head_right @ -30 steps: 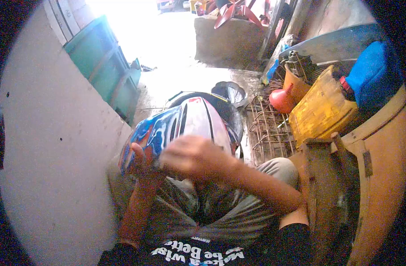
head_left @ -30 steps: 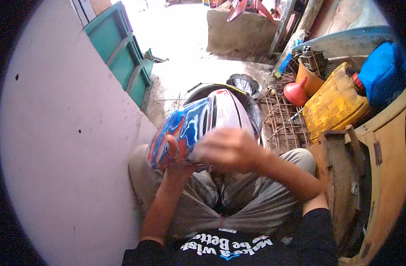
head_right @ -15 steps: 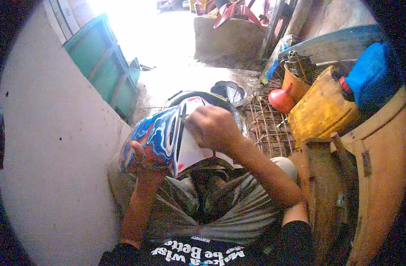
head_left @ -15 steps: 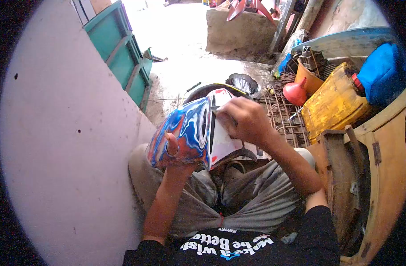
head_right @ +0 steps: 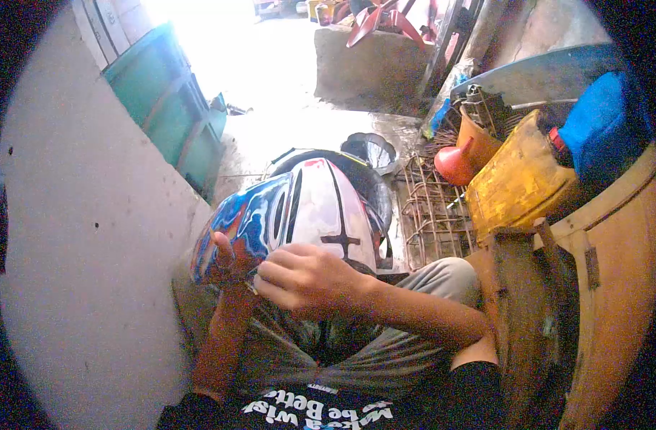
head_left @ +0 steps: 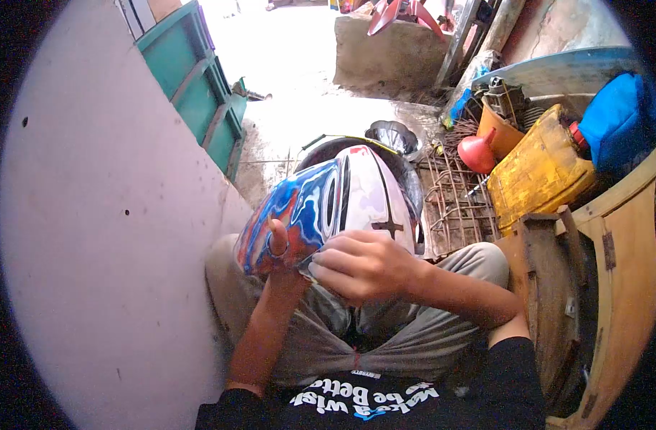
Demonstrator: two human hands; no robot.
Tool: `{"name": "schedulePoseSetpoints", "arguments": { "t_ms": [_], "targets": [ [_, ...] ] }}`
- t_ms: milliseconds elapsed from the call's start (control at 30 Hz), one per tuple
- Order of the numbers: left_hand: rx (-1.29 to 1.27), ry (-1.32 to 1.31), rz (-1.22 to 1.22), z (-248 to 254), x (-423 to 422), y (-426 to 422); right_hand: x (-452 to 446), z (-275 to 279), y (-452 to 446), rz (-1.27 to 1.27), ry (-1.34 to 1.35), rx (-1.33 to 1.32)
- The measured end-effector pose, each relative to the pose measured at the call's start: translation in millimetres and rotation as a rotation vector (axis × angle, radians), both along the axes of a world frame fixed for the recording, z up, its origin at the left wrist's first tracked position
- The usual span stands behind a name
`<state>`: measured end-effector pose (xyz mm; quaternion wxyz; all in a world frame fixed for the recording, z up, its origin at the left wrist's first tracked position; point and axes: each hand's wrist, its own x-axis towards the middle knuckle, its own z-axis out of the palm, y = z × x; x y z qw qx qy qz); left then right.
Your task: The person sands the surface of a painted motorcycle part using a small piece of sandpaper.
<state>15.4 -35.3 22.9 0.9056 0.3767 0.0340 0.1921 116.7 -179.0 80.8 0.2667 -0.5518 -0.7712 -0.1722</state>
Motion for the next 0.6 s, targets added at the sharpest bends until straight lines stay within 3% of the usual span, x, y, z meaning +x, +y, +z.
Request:
{"name": "schedulePoseSetpoints", "arguments": {
  "t_ms": [33, 133, 200, 233, 333, 367, 433, 533, 600],
  "targets": [
    [-0.044, 0.020, -0.028, 0.7, -1.8, -0.5, 10.0, -4.9, 2.6, 0.027, 0.034, 0.093],
    [-0.134, 0.020, -0.069, 3.9, -1.8, -4.6, 74.5, -1.1, 3.7, -0.407, 0.004, -0.009],
    [-0.149, -0.001, -0.134, -1.4, -2.2, -2.4, 93.7, -9.6, 4.3, -0.456, 0.042, -0.012],
    [-0.063, 0.002, -0.029, 1.9, 2.4, -2.3, 78.3, -4.0, -0.2, -0.475, -0.030, -0.107],
    [-0.153, 0.002, -0.051, -21.5, -0.9, 3.0, 13.3, -8.5, 6.2, -0.031, 0.074, 0.129],
    [-0.217, 0.000, -0.087, -33.4, -1.8, 5.2, 17.2, -9.4, 7.4, -0.059, 0.078, 0.111],
    [-0.108, 0.028, -0.072, -6.8, -3.1, 0.1, 46.0, -5.3, 5.6, -0.113, 0.083, 0.069],
    [-0.134, 0.035, -0.107, -5.1, -6.8, -5.1, 98.2, -3.1, 7.3, -0.438, 0.090, 0.042],
    [-0.181, 0.017, -0.113, -13.9, -3.4, -1.4, 70.8, -3.6, 2.5, -0.391, -0.021, -0.023]
  ]
}}
